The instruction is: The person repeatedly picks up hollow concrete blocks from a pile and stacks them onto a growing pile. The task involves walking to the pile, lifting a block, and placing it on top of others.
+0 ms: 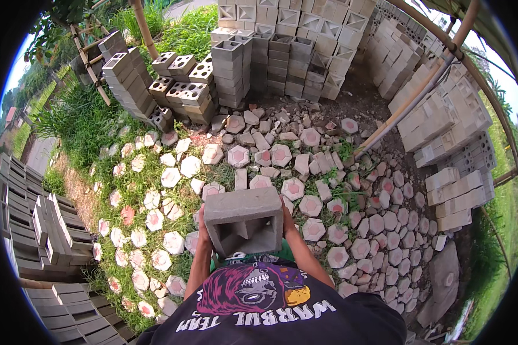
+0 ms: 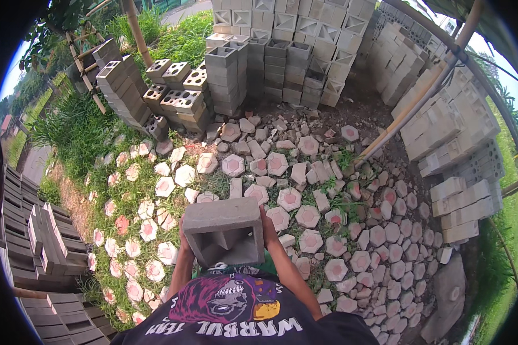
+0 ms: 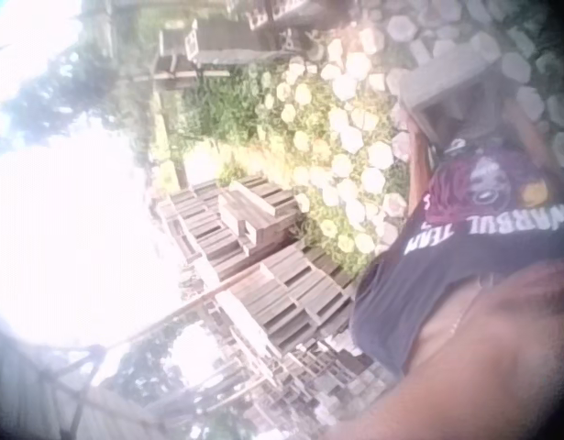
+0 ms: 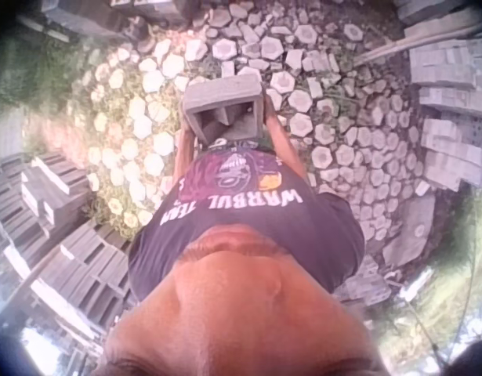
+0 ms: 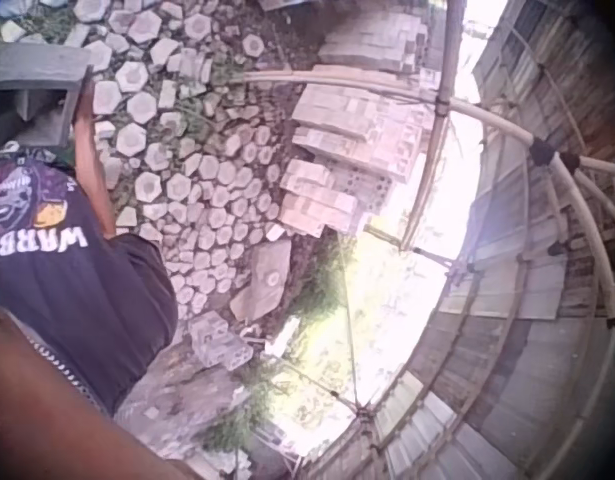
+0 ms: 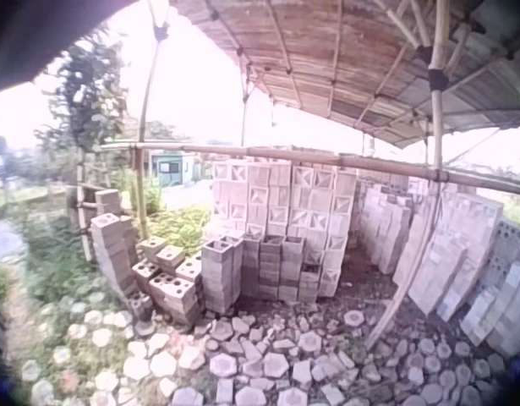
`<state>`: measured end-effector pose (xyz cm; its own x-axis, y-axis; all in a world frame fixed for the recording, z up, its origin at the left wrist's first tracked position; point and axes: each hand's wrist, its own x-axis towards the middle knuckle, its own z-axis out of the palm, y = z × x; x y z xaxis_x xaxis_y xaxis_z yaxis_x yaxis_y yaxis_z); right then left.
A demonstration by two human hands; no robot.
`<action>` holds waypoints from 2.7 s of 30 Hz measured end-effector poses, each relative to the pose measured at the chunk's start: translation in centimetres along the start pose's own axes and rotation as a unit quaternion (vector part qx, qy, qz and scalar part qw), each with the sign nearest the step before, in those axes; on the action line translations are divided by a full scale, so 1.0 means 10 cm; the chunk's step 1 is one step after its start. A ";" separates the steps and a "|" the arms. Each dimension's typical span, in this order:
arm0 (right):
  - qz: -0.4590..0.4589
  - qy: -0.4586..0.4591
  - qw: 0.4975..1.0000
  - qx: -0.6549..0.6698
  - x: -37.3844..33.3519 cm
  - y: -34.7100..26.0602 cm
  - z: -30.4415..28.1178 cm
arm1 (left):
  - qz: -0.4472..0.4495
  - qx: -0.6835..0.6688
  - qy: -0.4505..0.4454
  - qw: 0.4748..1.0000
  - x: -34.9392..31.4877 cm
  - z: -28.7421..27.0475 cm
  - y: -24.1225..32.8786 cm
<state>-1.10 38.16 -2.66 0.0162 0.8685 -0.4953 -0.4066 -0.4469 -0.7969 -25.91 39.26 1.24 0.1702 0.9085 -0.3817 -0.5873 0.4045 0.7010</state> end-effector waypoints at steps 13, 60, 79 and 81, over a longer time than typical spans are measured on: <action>-0.003 0.050 0.995 -0.082 0.47 0.05 0.68 | 0.005 -0.056 -0.041 0.998 0.76 -0.90 0.31; -0.041 0.264 0.924 0.274 3.16 -1.75 -0.34 | -0.227 0.166 -0.111 0.953 5.00 1.68 1.05; 0.107 0.244 0.920 0.288 5.80 -3.64 -1.30 | -0.354 0.177 0.044 0.917 7.98 2.69 0.99; 0.134 0.250 0.924 0.257 6.14 -3.83 -1.33 | -0.350 0.141 0.092 0.922 8.17 2.74 1.03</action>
<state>27.67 105.73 -7.12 0.2200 0.4753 -0.8519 -0.8350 -0.3598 -0.4164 3.67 120.54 -6.22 0.2765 0.3926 -0.8772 -0.1517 0.9191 0.3635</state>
